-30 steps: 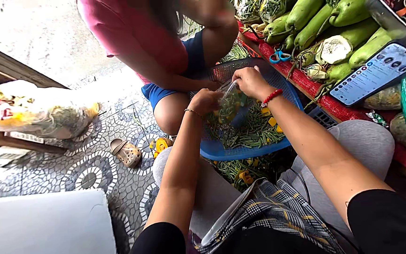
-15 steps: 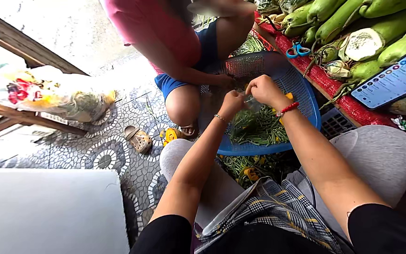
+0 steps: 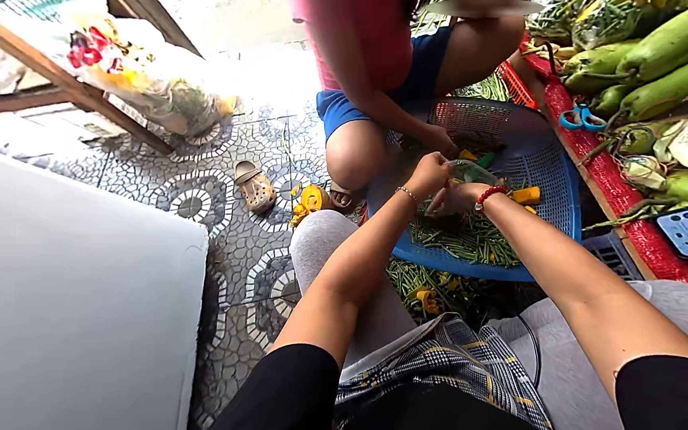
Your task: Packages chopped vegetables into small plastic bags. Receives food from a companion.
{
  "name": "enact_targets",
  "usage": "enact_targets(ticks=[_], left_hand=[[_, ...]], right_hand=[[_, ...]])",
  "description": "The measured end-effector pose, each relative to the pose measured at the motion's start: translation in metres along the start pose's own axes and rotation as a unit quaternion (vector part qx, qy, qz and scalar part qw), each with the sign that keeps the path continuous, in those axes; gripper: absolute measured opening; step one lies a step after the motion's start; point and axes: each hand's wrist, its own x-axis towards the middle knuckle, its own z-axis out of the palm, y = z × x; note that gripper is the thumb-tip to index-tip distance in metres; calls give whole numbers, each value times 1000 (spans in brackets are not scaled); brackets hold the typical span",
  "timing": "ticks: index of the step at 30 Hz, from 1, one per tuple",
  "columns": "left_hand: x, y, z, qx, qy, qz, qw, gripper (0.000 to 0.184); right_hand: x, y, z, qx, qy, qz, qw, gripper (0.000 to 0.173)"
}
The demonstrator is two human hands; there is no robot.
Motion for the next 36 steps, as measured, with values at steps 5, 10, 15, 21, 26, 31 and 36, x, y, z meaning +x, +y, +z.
enact_targets(ticks=[5,10,15,21,26,31,36], left_hand=[[19,-5,-16,-6,45,-24,999,24],[24,-5,-28,-23,56,-42,997,25],[24,-2,-31,-19,14,-56,998,26],[24,5,-32,6,-24,-22,999,25],[26,5,-32,42,-35,-2,999,23],[25,5,-34,43,-37,3,998,23],[24,11,-33,37,-35,-9,999,22]], right_hand=[[25,-17,-12,-139,-21,-25,990,28],[44,-14,-9,-239,90,9,967,26],[42,-18,-7,-290,119,15,950,33],[43,-17,-7,-269,86,72,957,38],[35,-40,-5,-236,76,144,958,41],[35,-21,0,-268,118,53,955,37],[33,3,-5,-175,145,36,973,28]])
